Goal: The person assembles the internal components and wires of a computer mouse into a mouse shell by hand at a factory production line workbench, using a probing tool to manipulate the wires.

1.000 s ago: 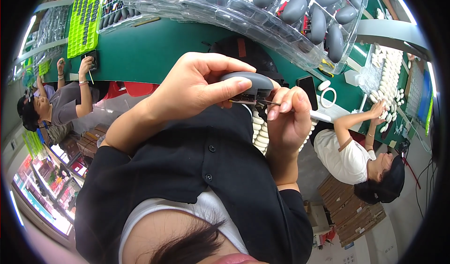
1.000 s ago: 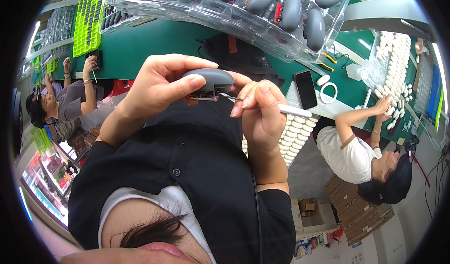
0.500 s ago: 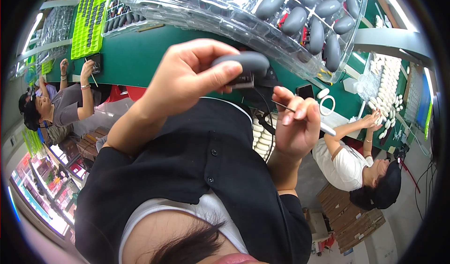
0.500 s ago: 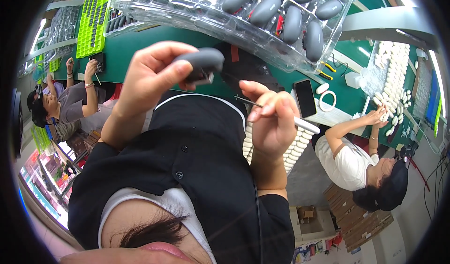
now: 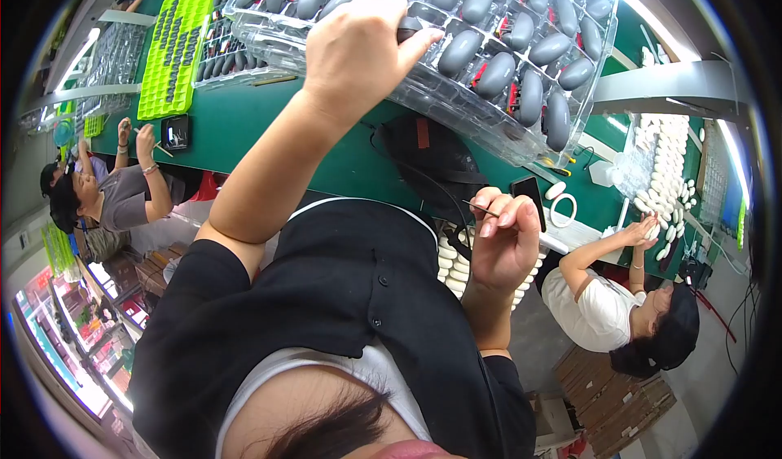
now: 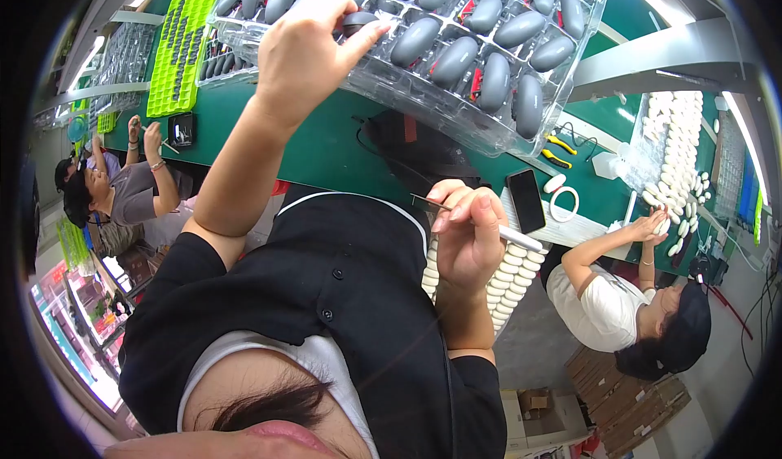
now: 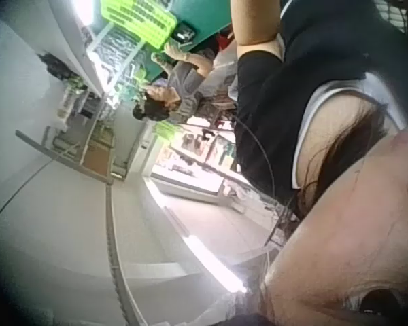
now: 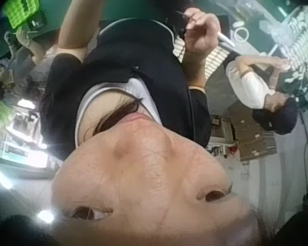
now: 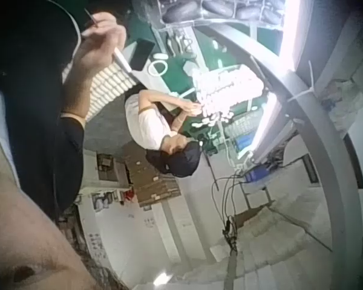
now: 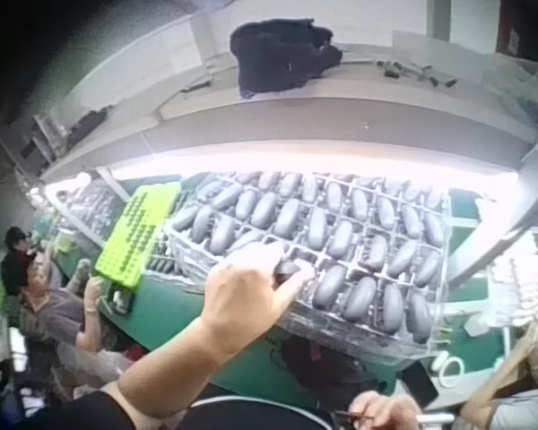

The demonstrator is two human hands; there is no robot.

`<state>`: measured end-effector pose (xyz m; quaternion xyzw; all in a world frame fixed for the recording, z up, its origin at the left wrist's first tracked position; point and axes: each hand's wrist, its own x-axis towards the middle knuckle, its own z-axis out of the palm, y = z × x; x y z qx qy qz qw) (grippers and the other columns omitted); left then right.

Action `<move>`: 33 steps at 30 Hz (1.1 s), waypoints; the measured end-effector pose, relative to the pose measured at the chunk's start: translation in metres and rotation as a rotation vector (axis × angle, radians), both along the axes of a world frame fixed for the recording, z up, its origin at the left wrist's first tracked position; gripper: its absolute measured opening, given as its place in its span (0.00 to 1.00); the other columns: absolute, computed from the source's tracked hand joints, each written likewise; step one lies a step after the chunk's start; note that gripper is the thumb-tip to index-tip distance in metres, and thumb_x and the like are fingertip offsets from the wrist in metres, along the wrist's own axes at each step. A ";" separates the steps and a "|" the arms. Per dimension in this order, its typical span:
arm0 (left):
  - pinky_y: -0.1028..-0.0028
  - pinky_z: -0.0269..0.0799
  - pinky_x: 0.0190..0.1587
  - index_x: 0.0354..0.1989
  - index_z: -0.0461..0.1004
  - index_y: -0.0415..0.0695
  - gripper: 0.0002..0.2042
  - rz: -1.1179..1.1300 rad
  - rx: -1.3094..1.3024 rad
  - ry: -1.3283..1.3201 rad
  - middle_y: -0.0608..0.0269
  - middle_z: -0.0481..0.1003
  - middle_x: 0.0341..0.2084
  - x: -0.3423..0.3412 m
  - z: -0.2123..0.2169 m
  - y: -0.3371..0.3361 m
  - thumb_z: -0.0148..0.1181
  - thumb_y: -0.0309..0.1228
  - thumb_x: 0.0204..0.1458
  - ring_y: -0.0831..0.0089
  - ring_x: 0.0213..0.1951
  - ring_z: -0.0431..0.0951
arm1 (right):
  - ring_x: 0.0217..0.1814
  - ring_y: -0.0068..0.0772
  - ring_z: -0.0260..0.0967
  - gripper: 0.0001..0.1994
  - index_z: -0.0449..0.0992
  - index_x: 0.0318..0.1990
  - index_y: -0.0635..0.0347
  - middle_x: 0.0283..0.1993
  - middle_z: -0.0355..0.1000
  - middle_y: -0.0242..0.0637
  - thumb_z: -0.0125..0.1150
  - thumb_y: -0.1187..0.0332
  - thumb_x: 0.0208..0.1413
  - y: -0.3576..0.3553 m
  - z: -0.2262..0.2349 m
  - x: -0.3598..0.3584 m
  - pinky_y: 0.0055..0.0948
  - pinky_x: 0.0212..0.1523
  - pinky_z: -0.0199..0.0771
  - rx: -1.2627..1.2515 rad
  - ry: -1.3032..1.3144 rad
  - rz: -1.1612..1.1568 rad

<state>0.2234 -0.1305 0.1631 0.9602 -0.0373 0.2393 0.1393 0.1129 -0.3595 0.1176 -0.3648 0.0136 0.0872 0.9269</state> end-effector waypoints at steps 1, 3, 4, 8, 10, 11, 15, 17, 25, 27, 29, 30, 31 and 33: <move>0.69 0.70 0.31 0.32 0.76 0.41 0.15 -0.004 0.002 -0.001 0.58 0.75 0.24 0.002 0.001 0.005 0.66 0.41 0.47 0.64 0.26 0.76 | 0.28 0.34 0.65 0.16 0.68 0.24 0.61 0.19 0.67 0.40 0.42 0.67 0.64 0.000 0.000 0.001 0.36 0.44 0.65 0.007 0.025 -0.046; 0.69 0.70 0.33 0.31 0.77 0.41 0.15 -0.019 -0.101 -0.117 0.57 0.75 0.26 0.007 0.005 0.017 0.66 0.42 0.47 0.63 0.29 0.76 | 0.33 0.36 0.64 0.16 0.67 0.24 0.60 0.19 0.66 0.39 0.41 0.66 0.64 -0.004 -0.004 0.001 0.35 0.44 0.64 -0.012 0.020 -0.030; 0.69 0.71 0.35 0.30 0.77 0.40 0.16 0.035 -0.106 -0.099 0.56 0.75 0.27 0.011 0.006 0.023 0.65 0.43 0.47 0.61 0.31 0.76 | 0.38 0.39 0.63 0.16 0.66 0.25 0.59 0.20 0.66 0.38 0.40 0.64 0.65 -0.005 -0.005 0.000 0.34 0.45 0.62 -0.034 0.017 -0.011; 0.65 0.70 0.41 0.30 0.77 0.39 0.17 0.047 -0.056 0.123 0.54 0.75 0.30 0.016 0.008 0.033 0.65 0.43 0.45 0.59 0.36 0.75 | 0.36 0.38 0.62 0.16 0.66 0.24 0.59 0.20 0.65 0.38 0.41 0.64 0.64 0.000 -0.003 0.003 0.34 0.43 0.62 -0.032 0.025 0.002; 0.66 0.70 0.42 0.31 0.77 0.39 0.17 0.044 0.031 0.100 0.54 0.75 0.30 0.017 0.002 0.032 0.66 0.43 0.44 0.59 0.36 0.75 | 0.35 0.37 0.62 0.16 0.66 0.24 0.59 0.19 0.65 0.38 0.41 0.64 0.64 0.002 -0.001 0.003 0.33 0.42 0.61 -0.042 0.011 0.024; 0.66 0.70 0.42 0.31 0.77 0.39 0.17 0.037 0.117 0.078 0.53 0.75 0.30 0.017 -0.001 0.033 0.66 0.43 0.44 0.58 0.36 0.75 | 0.35 0.37 0.62 0.16 0.66 0.24 0.59 0.19 0.65 0.38 0.41 0.64 0.64 0.003 -0.001 0.003 0.33 0.42 0.61 -0.042 0.010 0.029; 0.69 0.71 0.41 0.35 0.77 0.40 0.15 -0.040 -0.039 0.019 0.55 0.75 0.29 0.012 0.010 0.036 0.66 0.38 0.44 0.60 0.35 0.76 | 0.35 0.37 0.62 0.16 0.67 0.24 0.59 0.19 0.65 0.38 0.41 0.65 0.64 0.001 -0.002 -0.001 0.33 0.42 0.61 -0.044 0.008 0.007; 0.79 0.73 0.34 0.38 0.75 0.35 0.12 -0.069 -0.593 0.150 0.54 0.77 0.32 -0.011 0.023 0.035 0.61 0.32 0.53 0.74 0.31 0.79 | 0.35 0.37 0.62 0.16 0.67 0.24 0.59 0.19 0.65 0.38 0.41 0.64 0.64 0.000 -0.004 -0.003 0.33 0.42 0.61 -0.049 0.013 -0.012; 0.79 0.76 0.25 0.47 0.69 0.35 0.14 -0.256 -1.533 0.931 0.53 0.78 0.30 -0.086 0.027 0.013 0.49 0.35 0.62 0.74 0.25 0.79 | 0.33 0.39 0.67 0.16 0.70 0.26 0.63 0.21 0.68 0.41 0.42 0.65 0.64 0.009 -0.002 0.002 0.37 0.47 0.65 -0.010 -0.040 -0.002; 0.80 0.75 0.22 0.46 0.71 0.36 0.14 -0.253 -1.559 0.937 0.55 0.78 0.28 -0.092 0.018 0.009 0.49 0.35 0.62 0.77 0.24 0.78 | 0.37 0.42 0.69 0.16 0.71 0.28 0.63 0.22 0.70 0.42 0.42 0.64 0.64 0.016 0.002 0.004 0.37 0.49 0.65 -0.026 -0.082 0.030; 0.81 0.74 0.22 0.45 0.72 0.36 0.14 -0.240 -1.511 0.963 0.56 0.78 0.28 -0.096 0.014 0.006 0.50 0.36 0.62 0.78 0.23 0.77 | 0.41 0.43 0.69 0.16 0.72 0.29 0.63 0.23 0.70 0.43 0.43 0.63 0.65 0.014 0.001 0.001 0.37 0.51 0.64 -0.032 -0.070 0.068; 0.81 0.74 0.23 0.46 0.71 0.36 0.14 -0.226 -1.522 0.987 0.57 0.78 0.29 -0.097 0.011 0.006 0.51 0.36 0.61 0.78 0.23 0.77 | 0.45 0.46 0.67 0.17 0.71 0.29 0.62 0.23 0.70 0.43 0.40 0.63 0.65 0.014 0.001 0.001 0.39 0.53 0.62 -0.049 -0.092 0.093; 0.81 0.74 0.23 0.46 0.71 0.36 0.14 -0.224 -1.525 0.988 0.57 0.78 0.29 -0.098 0.009 0.006 0.51 0.36 0.61 0.78 0.23 0.77 | 0.49 0.49 0.66 0.17 0.70 0.30 0.62 0.24 0.69 0.43 0.38 0.62 0.66 0.014 0.001 0.001 0.40 0.56 0.61 -0.066 -0.116 0.117; 0.80 0.73 0.23 0.46 0.70 0.36 0.15 -0.261 -1.582 1.011 0.57 0.78 0.29 -0.099 0.006 0.004 0.52 0.36 0.61 0.78 0.22 0.77 | 0.48 0.49 0.66 0.17 0.70 0.30 0.62 0.24 0.69 0.42 0.38 0.62 0.66 0.014 0.001 0.000 0.41 0.57 0.60 -0.071 -0.110 0.109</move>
